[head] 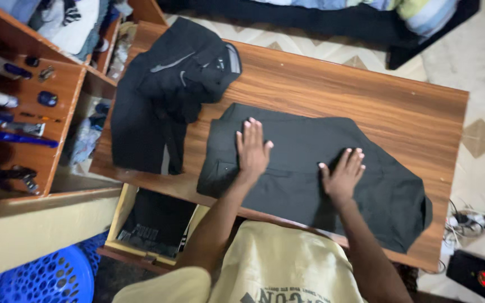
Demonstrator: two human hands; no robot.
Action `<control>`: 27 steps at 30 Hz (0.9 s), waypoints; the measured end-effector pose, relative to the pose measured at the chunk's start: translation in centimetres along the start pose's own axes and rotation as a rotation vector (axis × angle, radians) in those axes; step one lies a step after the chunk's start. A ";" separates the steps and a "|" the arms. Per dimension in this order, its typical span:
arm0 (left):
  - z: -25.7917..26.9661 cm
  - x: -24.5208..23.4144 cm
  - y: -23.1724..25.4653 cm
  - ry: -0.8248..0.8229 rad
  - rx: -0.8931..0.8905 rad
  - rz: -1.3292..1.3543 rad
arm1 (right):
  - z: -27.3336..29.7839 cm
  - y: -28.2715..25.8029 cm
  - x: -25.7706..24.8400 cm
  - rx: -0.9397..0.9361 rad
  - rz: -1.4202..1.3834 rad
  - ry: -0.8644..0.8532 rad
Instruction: The person buttons the front of a dark long-sleeved shirt placed on a wooden table. They then fold the shirt by bringing the sleeves and sides toward the center and smoothing the fabric by hand.
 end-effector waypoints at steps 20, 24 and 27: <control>13.8 0.5 3.4 -0.229 0.284 0.109 | 11.8 -4.3 -1.2 -0.077 0.042 -0.138; 13.6 -0.3 2.9 -0.212 0.284 0.107 | 13.1 -1.1 -2.7 0.033 0.087 -0.045; 13.7 -0.3 2.9 -0.234 0.268 0.116 | 14.9 2.2 -4.2 0.188 0.066 0.033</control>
Point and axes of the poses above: each hand's wrist, its own z-axis away from the middle knuckle, its own x-axis out of the palm, y = z × x, the point moved 10 cm from there along -z, towards the middle knuckle, and after that the axes turned 2 degrees about y, right-handed, at the moved point
